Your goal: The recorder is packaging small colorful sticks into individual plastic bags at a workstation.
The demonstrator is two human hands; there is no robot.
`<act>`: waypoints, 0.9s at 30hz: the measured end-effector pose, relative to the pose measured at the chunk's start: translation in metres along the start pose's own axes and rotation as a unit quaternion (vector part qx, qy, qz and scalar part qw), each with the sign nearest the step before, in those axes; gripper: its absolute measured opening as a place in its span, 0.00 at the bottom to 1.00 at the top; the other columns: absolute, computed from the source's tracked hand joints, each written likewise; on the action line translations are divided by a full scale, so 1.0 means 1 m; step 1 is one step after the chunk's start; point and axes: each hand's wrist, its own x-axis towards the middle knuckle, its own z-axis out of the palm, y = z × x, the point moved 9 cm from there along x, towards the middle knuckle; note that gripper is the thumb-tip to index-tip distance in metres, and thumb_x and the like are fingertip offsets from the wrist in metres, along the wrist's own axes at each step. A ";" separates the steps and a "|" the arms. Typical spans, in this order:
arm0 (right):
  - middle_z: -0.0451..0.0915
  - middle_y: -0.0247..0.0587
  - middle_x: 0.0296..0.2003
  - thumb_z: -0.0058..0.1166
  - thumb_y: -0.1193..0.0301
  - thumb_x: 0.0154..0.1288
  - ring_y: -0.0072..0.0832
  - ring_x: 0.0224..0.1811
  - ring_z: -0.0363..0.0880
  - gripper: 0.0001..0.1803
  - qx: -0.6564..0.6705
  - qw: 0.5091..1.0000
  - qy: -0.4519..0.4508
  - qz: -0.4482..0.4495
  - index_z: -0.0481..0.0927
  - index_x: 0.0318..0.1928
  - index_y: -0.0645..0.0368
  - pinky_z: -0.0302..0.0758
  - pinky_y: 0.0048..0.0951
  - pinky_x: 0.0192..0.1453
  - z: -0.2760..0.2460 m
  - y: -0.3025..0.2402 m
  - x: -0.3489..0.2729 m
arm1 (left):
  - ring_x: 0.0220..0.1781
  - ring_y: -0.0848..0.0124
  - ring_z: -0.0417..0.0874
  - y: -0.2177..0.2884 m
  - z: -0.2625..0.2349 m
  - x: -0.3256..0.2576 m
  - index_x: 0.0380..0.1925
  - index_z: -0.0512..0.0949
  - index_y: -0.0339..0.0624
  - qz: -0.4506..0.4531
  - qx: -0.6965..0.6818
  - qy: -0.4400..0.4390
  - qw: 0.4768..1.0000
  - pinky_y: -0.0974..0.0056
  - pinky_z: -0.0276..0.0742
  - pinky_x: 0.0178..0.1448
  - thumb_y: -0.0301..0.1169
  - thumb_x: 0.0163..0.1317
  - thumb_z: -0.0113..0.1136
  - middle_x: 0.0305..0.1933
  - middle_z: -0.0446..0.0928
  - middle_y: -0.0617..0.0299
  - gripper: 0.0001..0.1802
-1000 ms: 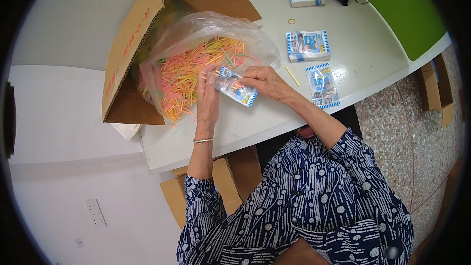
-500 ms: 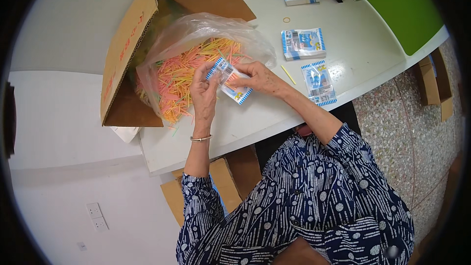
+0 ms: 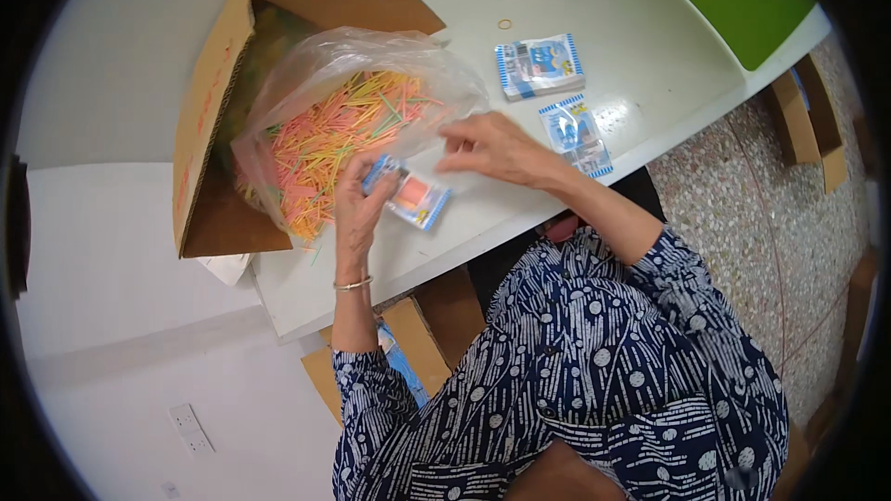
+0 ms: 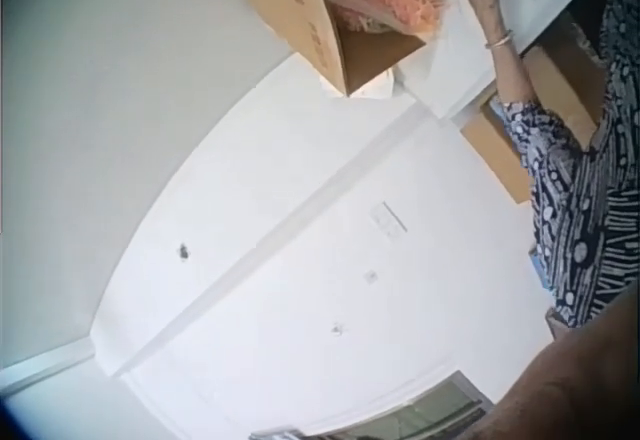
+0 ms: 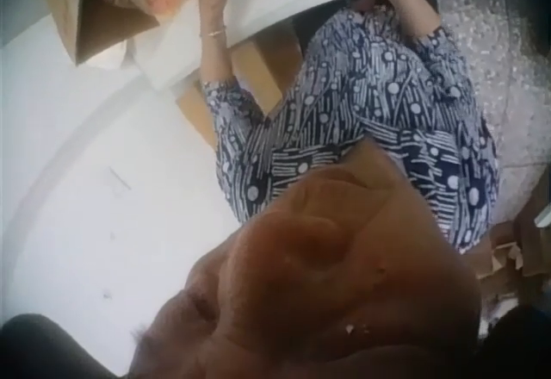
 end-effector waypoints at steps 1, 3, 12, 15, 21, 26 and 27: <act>0.80 0.43 0.33 0.61 0.62 0.56 0.32 0.36 0.76 0.20 -0.067 0.997 0.048 -0.006 0.79 0.42 0.65 0.72 0.32 0.39 -0.023 -0.004 -0.012 | 0.33 0.77 0.77 -0.003 -0.009 -0.007 0.41 0.74 0.35 -0.012 0.007 0.009 1.000 0.71 0.74 0.38 0.27 0.56 0.61 0.33 0.78 0.63 0.13; 0.79 0.46 0.34 0.61 0.60 0.55 0.39 0.38 0.76 0.21 -0.139 0.985 0.098 -0.004 0.79 0.41 0.64 0.72 0.36 0.42 -0.059 -0.002 -0.037 | 0.37 0.71 0.78 -0.015 -0.026 -0.019 0.42 0.74 0.35 -0.046 0.113 -0.010 0.992 0.67 0.73 0.43 0.28 0.55 0.62 0.36 0.78 0.60 0.15; 0.72 0.45 0.43 0.62 0.66 0.51 0.40 0.48 0.67 0.18 -0.456 0.850 0.247 0.093 0.73 0.37 0.65 0.61 0.41 0.54 -0.104 0.016 -0.103 | 0.58 0.52 0.66 0.046 0.052 -0.011 0.45 0.73 0.36 0.153 0.337 0.010 0.929 0.54 0.60 0.62 0.32 0.54 0.63 0.53 0.69 0.48 0.19; 0.71 0.42 0.41 0.60 0.70 0.51 0.39 0.46 0.67 0.14 -0.403 0.879 0.255 0.025 0.74 0.37 0.63 0.60 0.39 0.51 -0.094 0.017 -0.099 | 0.56 0.53 0.67 0.055 0.084 -0.004 0.44 0.73 0.36 0.185 0.292 -0.012 0.938 0.54 0.62 0.60 0.31 0.54 0.63 0.52 0.70 0.49 0.19; 0.72 0.43 0.39 0.55 0.77 0.54 0.40 0.43 0.70 0.10 -0.288 0.940 0.185 0.004 0.71 0.37 0.60 0.63 0.35 0.51 -0.085 0.020 -0.092 | 0.53 0.54 0.69 0.072 0.132 0.022 0.42 0.74 0.38 0.232 0.194 -0.028 0.953 0.56 0.62 0.58 0.30 0.53 0.62 0.50 0.71 0.52 0.16; 0.74 0.43 0.38 0.55 0.77 0.56 0.38 0.41 0.72 0.12 -0.181 0.967 0.174 -0.031 0.71 0.41 0.62 0.70 0.32 0.44 -0.074 -0.006 -0.072 | 0.47 0.58 0.71 0.079 0.140 0.027 0.36 0.77 0.38 0.232 0.174 -0.069 0.955 0.58 0.63 0.54 0.30 0.54 0.61 0.41 0.75 0.56 0.10; 0.75 0.43 0.37 0.56 0.76 0.57 0.36 0.39 0.73 0.13 -0.106 0.978 0.177 -0.020 0.72 0.42 0.63 0.70 0.31 0.43 -0.074 -0.007 -0.067 | 0.44 0.59 0.72 0.076 0.132 0.027 0.34 0.77 0.39 0.210 0.162 -0.055 0.963 0.58 0.63 0.53 0.30 0.55 0.61 0.37 0.76 0.57 0.09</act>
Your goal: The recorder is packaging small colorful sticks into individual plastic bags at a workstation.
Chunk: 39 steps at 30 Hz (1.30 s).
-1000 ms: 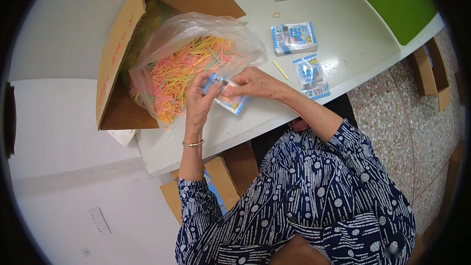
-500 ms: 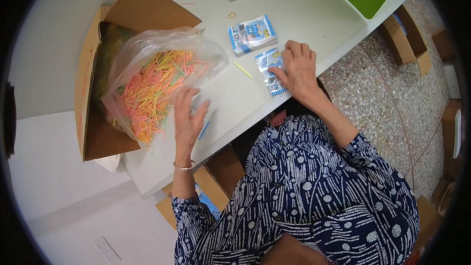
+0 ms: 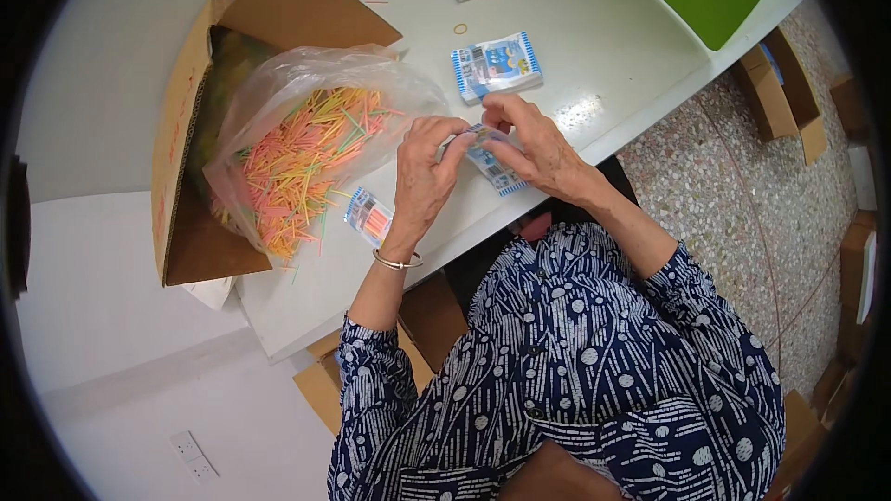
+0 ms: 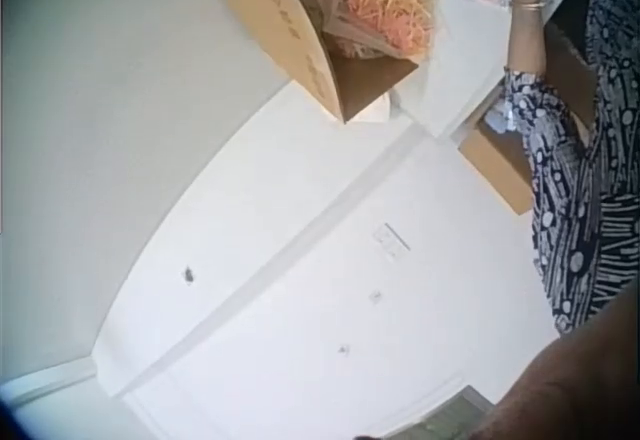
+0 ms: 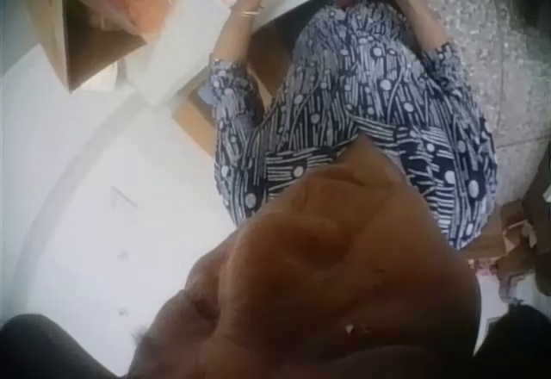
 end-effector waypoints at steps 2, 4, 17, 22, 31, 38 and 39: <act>0.76 0.42 0.37 0.57 0.74 0.57 0.34 0.37 0.74 0.14 0.075 0.997 0.000 0.022 0.72 0.43 0.64 0.71 0.31 0.41 0.005 0.002 0.005 | 0.41 0.60 0.73 -0.008 -0.010 -0.005 0.32 0.78 0.39 -0.024 -0.008 0.014 1.000 0.59 0.64 0.51 0.30 0.55 0.60 0.33 0.76 0.57 0.07; 0.77 0.39 0.33 0.59 0.71 0.57 0.26 0.32 0.72 0.14 0.071 0.993 -0.063 0.072 0.74 0.41 0.65 0.71 0.27 0.40 0.021 0.012 0.008 | 0.36 0.67 0.78 -0.017 -0.027 -0.014 0.34 0.79 0.34 -0.039 0.011 0.055 0.998 0.67 0.72 0.43 0.26 0.56 0.61 0.33 0.79 0.56 0.08; 0.75 0.36 0.46 0.62 0.72 0.56 0.20 0.43 0.72 0.26 0.360 0.909 -0.104 0.185 0.70 0.54 0.64 0.69 0.20 0.49 0.067 0.027 0.019 | 0.38 0.74 0.77 -0.089 -0.068 -0.049 0.36 0.79 0.38 -0.228 -0.250 0.135 0.931 0.68 0.71 0.44 0.30 0.62 0.55 0.35 0.79 0.61 0.08; 0.68 0.35 0.55 0.62 0.73 0.56 0.24 0.57 0.65 0.35 0.311 0.940 -0.084 0.111 0.60 0.62 0.62 0.63 0.30 0.61 0.086 0.010 0.014 | 0.47 0.74 0.75 -0.097 -0.021 -0.070 0.52 0.69 0.43 -0.317 -0.599 0.228 0.700 0.63 0.70 0.52 0.34 0.69 0.47 0.49 0.74 0.64 0.14; 0.77 0.36 0.23 0.54 0.71 0.60 0.14 0.29 0.70 0.09 0.214 0.943 -0.207 0.146 0.79 0.35 0.65 0.69 0.22 0.33 0.096 0.006 0.022 | 0.52 0.63 0.71 -0.046 -0.065 -0.085 0.49 0.69 0.39 -0.161 -0.125 0.229 0.952 0.59 0.64 0.60 0.28 0.59 0.59 0.51 0.71 0.56 0.18; 0.76 0.36 0.22 0.56 0.72 0.56 0.17 0.26 0.69 0.09 0.179 0.965 -0.170 0.094 0.78 0.32 0.67 0.68 0.23 0.31 0.091 -0.006 0.028 | 0.49 0.61 0.72 -0.001 -0.072 -0.056 0.33 0.77 0.39 0.002 0.164 0.089 0.982 0.57 0.60 0.55 0.26 0.53 0.60 0.38 0.76 0.58 0.07; 0.75 0.36 0.21 0.57 0.72 0.56 0.17 0.25 0.68 0.09 0.188 0.961 -0.174 0.106 0.78 0.31 0.68 0.67 0.23 0.31 0.093 0.000 0.026 | 0.47 0.62 0.72 -0.009 -0.075 -0.057 0.31 0.77 0.39 -0.029 0.145 0.105 0.983 0.58 0.61 0.54 0.26 0.53 0.59 0.35 0.76 0.60 0.05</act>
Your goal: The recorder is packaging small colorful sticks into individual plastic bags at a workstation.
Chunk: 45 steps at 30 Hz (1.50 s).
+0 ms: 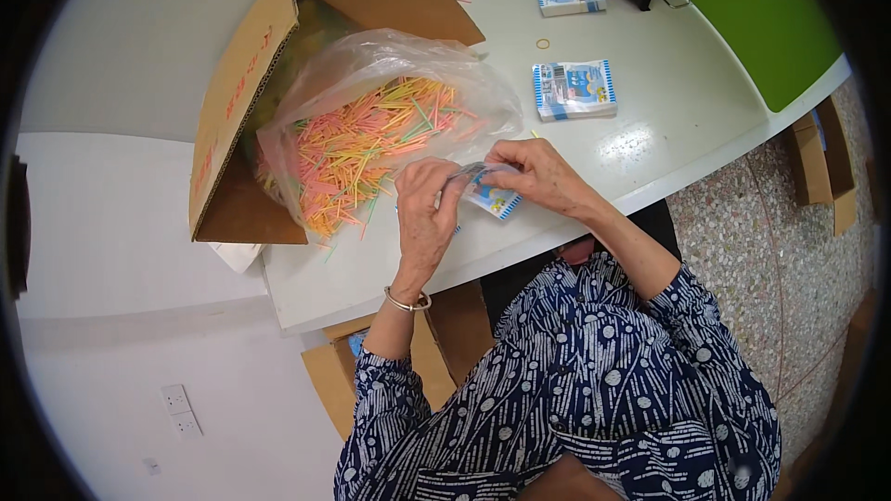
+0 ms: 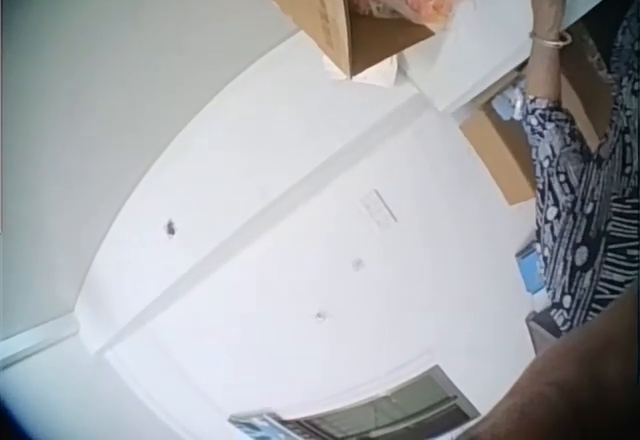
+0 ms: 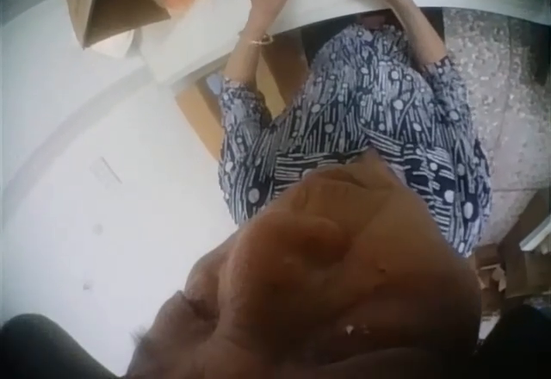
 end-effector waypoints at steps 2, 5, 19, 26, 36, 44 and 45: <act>0.75 0.36 0.21 0.57 0.72 0.56 0.17 0.25 0.68 0.09 0.010 1.000 -0.002 0.012 0.77 0.31 0.68 0.67 0.22 0.30 0.000 0.005 -0.001 | 0.45 0.63 0.74 -0.004 0.002 0.000 0.31 0.78 0.38 -0.013 -0.006 0.003 1.000 0.59 0.62 0.54 0.25 0.53 0.59 0.34 0.77 0.59 0.06; 0.73 0.37 0.19 0.57 0.71 0.57 0.17 0.23 0.65 0.10 0.032 0.999 0.017 0.015 0.77 0.29 0.68 0.65 0.22 0.29 -0.001 0.003 -0.002 | 0.42 0.63 0.75 -0.011 0.003 -0.001 0.32 0.80 0.38 -0.025 -0.013 0.007 1.000 0.61 0.64 0.53 0.25 0.53 0.59 0.33 0.78 0.59 0.06; 0.72 0.45 0.18 0.55 0.68 0.61 0.26 0.20 0.67 0.13 -0.059 0.997 -0.002 -0.042 0.77 0.30 0.68 0.67 0.29 0.28 0.005 -0.010 0.009 | 0.40 0.63 0.73 -0.026 0.003 0.001 0.30 0.78 0.34 -0.044 -0.030 0.001 0.999 0.60 0.61 0.51 0.27 0.56 0.57 0.29 0.75 0.57 0.07; 0.73 0.50 0.20 0.54 0.67 0.62 0.39 0.21 0.69 0.14 -0.109 0.993 -0.022 -0.050 0.74 0.27 0.67 0.67 0.35 0.29 0.014 -0.012 0.015 | 0.39 0.59 0.72 -0.034 0.003 -0.002 0.33 0.76 0.35 -0.027 0.002 -0.008 1.000 0.59 0.64 0.47 0.27 0.59 0.55 0.34 0.74 0.55 0.06; 0.70 0.51 0.21 0.50 0.68 0.64 0.47 0.25 0.68 0.16 -0.185 0.976 -0.009 -0.114 0.70 0.23 0.67 0.65 0.41 0.31 0.017 0.010 0.016 | 0.53 0.50 0.69 -0.107 -0.017 0.080 0.40 0.77 0.38 0.023 0.137 -0.045 0.989 0.51 0.59 0.58 0.33 0.56 0.54 0.44 0.76 0.49 0.14; 0.71 0.51 0.22 0.50 0.68 0.63 0.47 0.27 0.70 0.16 -0.188 0.973 -0.022 -0.134 0.71 0.23 0.66 0.66 0.41 0.34 0.028 0.008 0.016 | 0.51 0.42 0.71 -0.165 0.019 0.108 0.47 0.73 0.33 0.113 0.312 -0.096 0.938 0.45 0.66 0.56 0.26 0.51 0.51 0.47 0.73 0.39 0.20; 0.71 0.51 0.22 0.50 0.68 0.63 0.47 0.27 0.70 0.16 -0.191 0.973 -0.016 -0.128 0.71 0.23 0.66 0.66 0.41 0.34 0.024 0.013 0.016 | 0.51 0.42 0.71 -0.161 0.028 0.114 0.47 0.73 0.33 0.118 0.306 -0.099 0.939 0.45 0.66 0.56 0.26 0.51 0.51 0.47 0.73 0.39 0.20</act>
